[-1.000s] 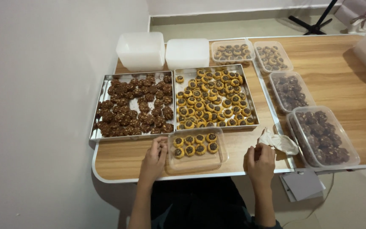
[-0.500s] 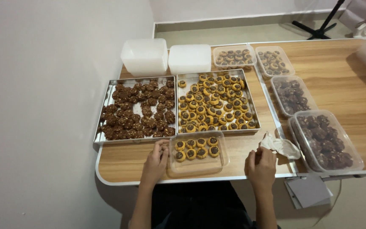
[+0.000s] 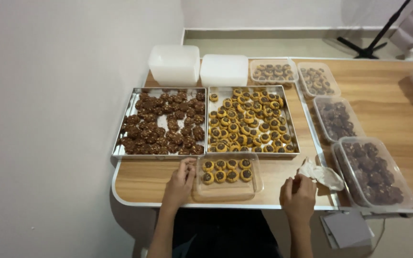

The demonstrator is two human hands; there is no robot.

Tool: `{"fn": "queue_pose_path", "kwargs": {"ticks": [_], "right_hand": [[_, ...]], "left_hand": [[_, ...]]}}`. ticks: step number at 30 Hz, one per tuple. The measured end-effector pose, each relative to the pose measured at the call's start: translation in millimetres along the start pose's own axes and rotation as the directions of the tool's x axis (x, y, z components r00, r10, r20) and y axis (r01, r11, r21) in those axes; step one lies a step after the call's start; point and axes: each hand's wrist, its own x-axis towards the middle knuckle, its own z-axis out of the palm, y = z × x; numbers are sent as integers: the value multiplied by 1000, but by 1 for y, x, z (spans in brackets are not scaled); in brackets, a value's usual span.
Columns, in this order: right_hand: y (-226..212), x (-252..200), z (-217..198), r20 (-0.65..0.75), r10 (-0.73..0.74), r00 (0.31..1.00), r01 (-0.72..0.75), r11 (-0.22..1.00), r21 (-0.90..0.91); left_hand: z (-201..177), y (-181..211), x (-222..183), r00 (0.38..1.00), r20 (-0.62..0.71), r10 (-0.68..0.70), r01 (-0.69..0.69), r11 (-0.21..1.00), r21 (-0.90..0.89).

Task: Wiping a plastic container with a cloth and then packing cookies into it from a tray.

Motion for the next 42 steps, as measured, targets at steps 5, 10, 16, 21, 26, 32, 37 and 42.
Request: {"fn": "queue_pose_path", "kwargs": {"ticks": [5, 10, 16, 21, 26, 32, 37, 42], "right_hand": [[6, -1, 4, 31, 49, 998, -48, 998, -32], [22, -6, 11, 47, 54, 997, -51, 997, -54], [25, -5, 12, 40, 84, 996, -82, 995, -50], [18, -4, 9, 34, 92, 995, -92, 996, -1], [27, -4, 12, 63, 114, 992, -111, 993, -50], [20, -3, 11, 59, 120, 991, -117, 992, -47], [22, -5, 9, 79, 146, 986, -141, 988, -70], [6, -1, 2, 91, 144, 985, -138, 988, -65]], "left_hand": [[-11, 16, -9, 997, 65, -49, 48, 999, 23], [-10, 6, -6, 999, 43, 19, -21, 998, 57], [-14, 10, -11, 997, 45, 64, -64, 998, 5], [-17, 10, -14, 995, 17, 97, -98, 995, 6], [-14, 5, -11, 994, 3, 112, -112, 994, 9], [-12, 2, -9, 991, -20, 132, -132, 991, 9], [-14, 7, -11, 994, 3, 106, -106, 994, 7], [-17, 11, -11, 999, 41, 15, -16, 1000, 26]]}}
